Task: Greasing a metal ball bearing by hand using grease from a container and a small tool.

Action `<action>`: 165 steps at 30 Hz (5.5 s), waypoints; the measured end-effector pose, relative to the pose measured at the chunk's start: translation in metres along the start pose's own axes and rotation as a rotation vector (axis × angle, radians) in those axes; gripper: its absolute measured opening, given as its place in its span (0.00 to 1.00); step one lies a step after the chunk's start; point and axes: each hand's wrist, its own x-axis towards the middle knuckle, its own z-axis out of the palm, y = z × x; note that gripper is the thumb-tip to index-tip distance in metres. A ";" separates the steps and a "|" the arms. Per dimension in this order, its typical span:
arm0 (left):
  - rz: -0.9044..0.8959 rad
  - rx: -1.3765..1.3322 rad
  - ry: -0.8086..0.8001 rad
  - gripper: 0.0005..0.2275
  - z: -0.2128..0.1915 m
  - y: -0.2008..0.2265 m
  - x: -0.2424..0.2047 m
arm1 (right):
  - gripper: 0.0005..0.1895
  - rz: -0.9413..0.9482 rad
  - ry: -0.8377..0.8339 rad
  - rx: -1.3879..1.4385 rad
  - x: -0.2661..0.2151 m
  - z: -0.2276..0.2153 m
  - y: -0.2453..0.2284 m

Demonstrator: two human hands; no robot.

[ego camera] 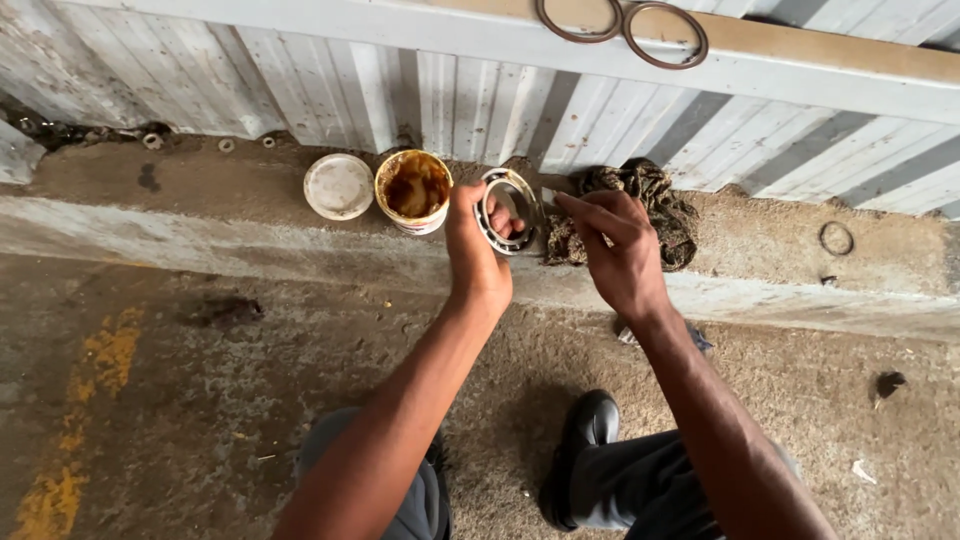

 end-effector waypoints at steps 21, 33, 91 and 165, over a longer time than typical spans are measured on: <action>0.280 -0.412 0.203 0.12 -0.075 0.063 0.086 | 0.12 0.226 -0.572 -0.025 0.084 0.046 -0.037; 0.254 -0.488 0.497 0.14 -0.069 0.097 0.086 | 0.11 -0.026 -0.784 -0.427 0.157 0.202 -0.039; -0.066 -0.334 0.192 0.08 -0.005 0.012 0.003 | 0.14 0.654 0.053 1.928 0.034 -0.024 -0.033; 0.108 -0.205 -0.007 0.10 -0.001 0.030 0.002 | 0.16 0.219 -0.363 0.269 0.014 -0.025 -0.027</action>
